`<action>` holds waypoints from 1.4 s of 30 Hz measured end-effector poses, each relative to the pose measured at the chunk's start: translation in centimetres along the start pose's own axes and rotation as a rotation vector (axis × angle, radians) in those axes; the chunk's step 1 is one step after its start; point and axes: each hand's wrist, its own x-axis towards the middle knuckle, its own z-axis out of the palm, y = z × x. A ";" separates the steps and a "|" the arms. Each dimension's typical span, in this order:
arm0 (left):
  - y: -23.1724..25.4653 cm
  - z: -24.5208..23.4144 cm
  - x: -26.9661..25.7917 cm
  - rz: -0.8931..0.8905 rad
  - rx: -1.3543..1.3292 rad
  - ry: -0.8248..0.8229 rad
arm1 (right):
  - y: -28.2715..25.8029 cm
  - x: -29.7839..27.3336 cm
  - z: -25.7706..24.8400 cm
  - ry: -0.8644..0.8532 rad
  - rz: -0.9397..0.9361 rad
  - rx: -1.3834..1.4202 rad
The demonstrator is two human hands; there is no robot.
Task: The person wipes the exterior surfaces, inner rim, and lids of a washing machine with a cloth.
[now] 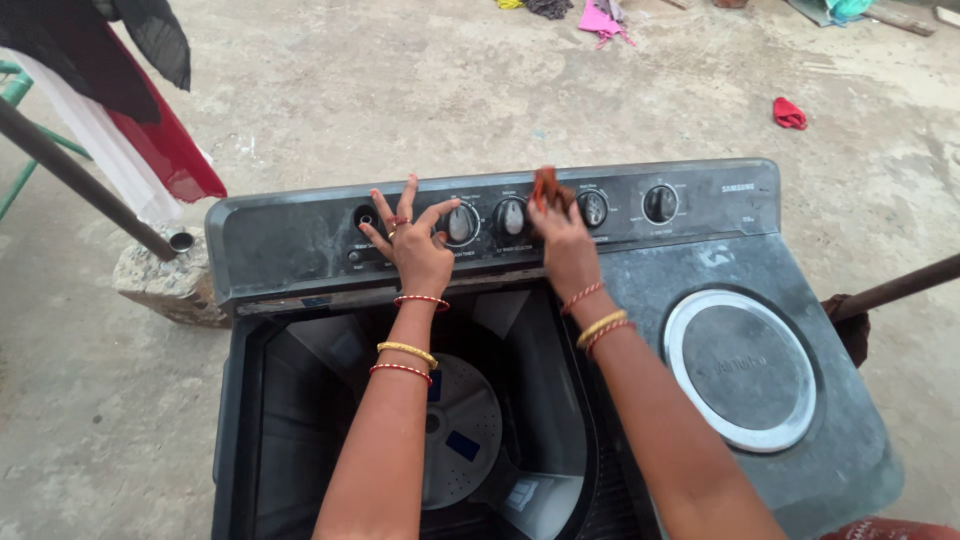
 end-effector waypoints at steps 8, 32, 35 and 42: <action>0.1 0.0 -0.1 0.011 0.013 0.009 | -1.5 8.1 -2.7 -0.032 -0.117 0.349; -4.3 -0.5 0.4 0.082 -0.264 -0.066 | -13.3 -0.3 -0.6 -0.006 -0.261 0.203; -4.9 -1.5 0.4 0.095 -0.171 -0.002 | -15.0 1.3 1.7 0.031 -0.351 0.099; -8.0 -7.1 2.0 -0.185 0.280 0.184 | -15.4 8.2 6.0 -0.063 -0.173 -0.385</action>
